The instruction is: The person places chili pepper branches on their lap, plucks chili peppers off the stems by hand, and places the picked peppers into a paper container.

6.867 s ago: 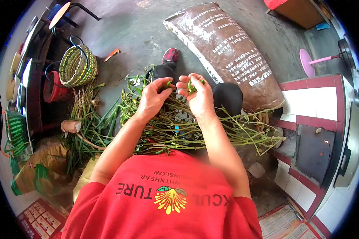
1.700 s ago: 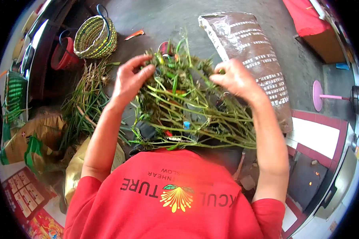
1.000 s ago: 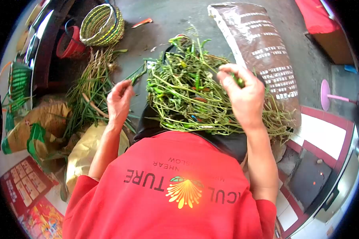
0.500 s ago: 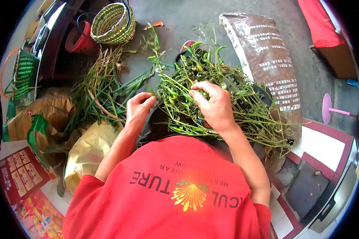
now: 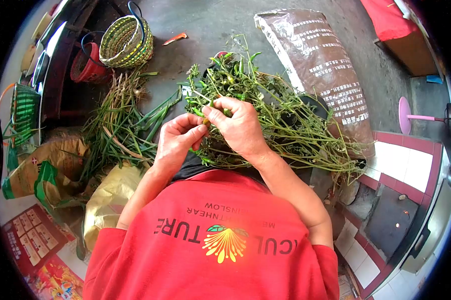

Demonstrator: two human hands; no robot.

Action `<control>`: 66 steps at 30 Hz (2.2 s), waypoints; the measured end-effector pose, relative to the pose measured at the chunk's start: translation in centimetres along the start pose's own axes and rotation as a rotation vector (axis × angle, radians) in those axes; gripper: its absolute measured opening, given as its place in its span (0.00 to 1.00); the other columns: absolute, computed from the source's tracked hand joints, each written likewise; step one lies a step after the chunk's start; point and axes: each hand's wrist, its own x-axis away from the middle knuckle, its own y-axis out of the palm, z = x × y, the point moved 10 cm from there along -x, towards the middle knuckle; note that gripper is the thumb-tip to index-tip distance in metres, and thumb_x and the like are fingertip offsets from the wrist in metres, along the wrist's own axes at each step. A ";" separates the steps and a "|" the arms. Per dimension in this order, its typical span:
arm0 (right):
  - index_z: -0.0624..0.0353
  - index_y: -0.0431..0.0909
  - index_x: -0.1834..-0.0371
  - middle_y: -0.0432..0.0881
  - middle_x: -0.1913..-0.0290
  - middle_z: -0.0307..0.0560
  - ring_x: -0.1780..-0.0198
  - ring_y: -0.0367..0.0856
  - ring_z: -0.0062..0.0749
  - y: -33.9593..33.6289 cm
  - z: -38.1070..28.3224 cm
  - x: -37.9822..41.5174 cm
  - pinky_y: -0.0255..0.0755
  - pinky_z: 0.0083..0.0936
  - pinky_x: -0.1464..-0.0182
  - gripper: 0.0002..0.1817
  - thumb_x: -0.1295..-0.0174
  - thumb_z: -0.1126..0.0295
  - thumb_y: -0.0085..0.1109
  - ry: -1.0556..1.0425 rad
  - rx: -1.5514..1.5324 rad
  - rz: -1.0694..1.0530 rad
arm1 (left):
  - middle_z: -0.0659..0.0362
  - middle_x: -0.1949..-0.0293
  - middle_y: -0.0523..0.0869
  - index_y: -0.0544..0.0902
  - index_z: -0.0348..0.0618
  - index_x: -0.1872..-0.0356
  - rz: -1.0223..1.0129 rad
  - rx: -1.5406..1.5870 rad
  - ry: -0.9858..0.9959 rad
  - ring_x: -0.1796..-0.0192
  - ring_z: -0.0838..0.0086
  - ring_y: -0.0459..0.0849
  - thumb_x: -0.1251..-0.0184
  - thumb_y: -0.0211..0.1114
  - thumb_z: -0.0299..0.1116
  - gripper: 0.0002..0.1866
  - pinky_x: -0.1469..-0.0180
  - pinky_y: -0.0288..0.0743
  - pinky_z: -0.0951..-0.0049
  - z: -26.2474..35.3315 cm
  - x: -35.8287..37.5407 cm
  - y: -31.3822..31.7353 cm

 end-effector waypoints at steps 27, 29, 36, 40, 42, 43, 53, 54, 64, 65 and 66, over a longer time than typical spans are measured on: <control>0.56 0.73 0.69 0.74 0.78 0.37 0.80 0.68 0.15 -0.4 3.1 2.0 0.59 0.11 0.84 0.05 0.38 0.70 0.58 0.280 -0.956 -0.085 | 0.56 0.69 0.81 0.81 0.37 0.63 0.004 -1.016 0.317 0.68 0.69 0.80 0.48 0.65 0.24 0.09 0.67 0.72 0.74 -2.5 3.2 -4.5; 0.55 0.74 0.68 0.72 0.79 0.33 0.81 0.66 0.12 0.1 3.0 2.4 0.57 0.09 0.84 0.04 0.40 0.71 0.60 0.302 -0.708 -0.136 | 0.56 0.72 0.80 0.81 0.37 0.65 -0.018 -0.972 0.359 0.69 0.68 0.79 0.47 0.64 0.23 0.08 0.68 0.72 0.74 -1.9 3.2 -4.4; 0.61 0.79 0.68 0.68 0.80 0.26 0.76 0.60 0.09 1.5 2.4 2.3 0.56 0.14 0.76 0.07 0.46 0.70 0.64 0.030 0.017 -0.212 | 0.52 0.68 0.79 0.80 0.37 0.60 -0.100 -0.982 0.273 0.69 0.64 0.80 0.44 0.63 0.28 0.11 0.65 0.73 0.69 -0.1 3.0 -2.6; 0.61 0.79 0.68 0.68 0.81 0.27 0.77 0.59 0.10 1.2 2.5 2.5 0.56 0.15 0.77 0.06 0.46 0.70 0.63 0.034 0.005 -0.181 | 0.52 0.71 0.79 0.81 0.39 0.64 -0.067 -1.175 0.331 0.67 0.58 0.80 0.46 0.64 0.30 0.09 0.64 0.73 0.65 -1.0 4.0 -2.3; 0.61 0.79 0.68 0.70 0.79 0.28 0.75 0.62 0.10 1.5 2.7 2.6 0.58 0.15 0.75 0.06 0.46 0.71 0.63 0.071 0.061 -0.231 | 0.53 0.72 0.79 0.81 0.38 0.66 -0.077 -1.142 0.338 0.67 0.61 0.81 0.46 0.64 0.28 0.07 0.64 0.73 0.67 -1.7 3.9 -2.6; 0.62 0.80 0.67 0.72 0.76 0.29 0.73 0.64 0.11 1.9 2.7 2.7 0.61 0.14 0.72 0.07 0.46 0.71 0.63 0.110 0.100 -0.280 | 0.53 0.73 0.80 0.81 0.37 0.67 -0.080 -1.127 0.344 0.68 0.62 0.81 0.47 0.64 0.27 0.07 0.65 0.73 0.68 -1.8 3.9 -2.7; 0.65 0.79 0.61 0.81 0.72 0.45 0.69 0.74 0.18 4.2 0.3 3.5 0.70 0.21 0.63 0.12 0.47 0.70 0.62 -0.040 0.060 -0.408 | 0.61 0.76 0.81 0.80 0.36 0.67 0.077 -0.566 0.496 0.74 0.81 0.77 0.43 0.64 0.22 0.04 0.73 0.69 0.79 6.7 3.7 0.5; 0.64 0.79 0.64 0.81 0.72 0.40 0.69 0.74 0.17 3.2 -0.6 3.4 0.69 0.20 0.63 0.10 0.46 0.70 0.61 0.017 0.020 -0.380 | 0.65 0.72 0.82 0.79 0.36 0.61 0.112 -0.322 0.344 0.74 0.88 0.73 0.40 0.63 0.24 0.07 0.74 0.68 0.84 5.1 2.9 -0.6; 0.59 0.76 0.64 0.74 0.78 0.36 0.82 0.66 0.12 -1.1 2.8 3.1 0.58 0.09 0.81 0.04 0.39 0.71 0.56 0.159 -0.579 0.031 | 0.64 0.72 0.81 0.78 0.38 0.59 -0.028 -0.250 0.006 0.77 0.86 0.75 0.38 0.62 0.28 0.09 0.77 0.68 0.85 0.3 0.2 2.5; 0.59 0.76 0.63 0.74 0.78 0.36 0.82 0.66 0.12 -1.4 2.7 3.1 0.58 0.09 0.81 0.05 0.39 0.71 0.57 0.131 -0.577 0.062 | 0.64 0.73 0.80 0.78 0.38 0.60 -0.037 -0.214 0.003 0.77 0.86 0.74 0.38 0.63 0.28 0.07 0.77 0.67 0.85 0.1 0.1 2.7; 0.60 0.76 0.63 0.74 0.78 0.35 0.82 0.65 0.12 -1.4 2.7 3.1 0.58 0.09 0.81 0.05 0.39 0.71 0.57 0.124 -0.575 0.062 | 0.65 0.75 0.80 0.78 0.38 0.62 -0.048 -0.179 -0.001 0.78 0.86 0.74 0.38 0.63 0.29 0.06 0.77 0.66 0.85 0.0 -0.1 2.9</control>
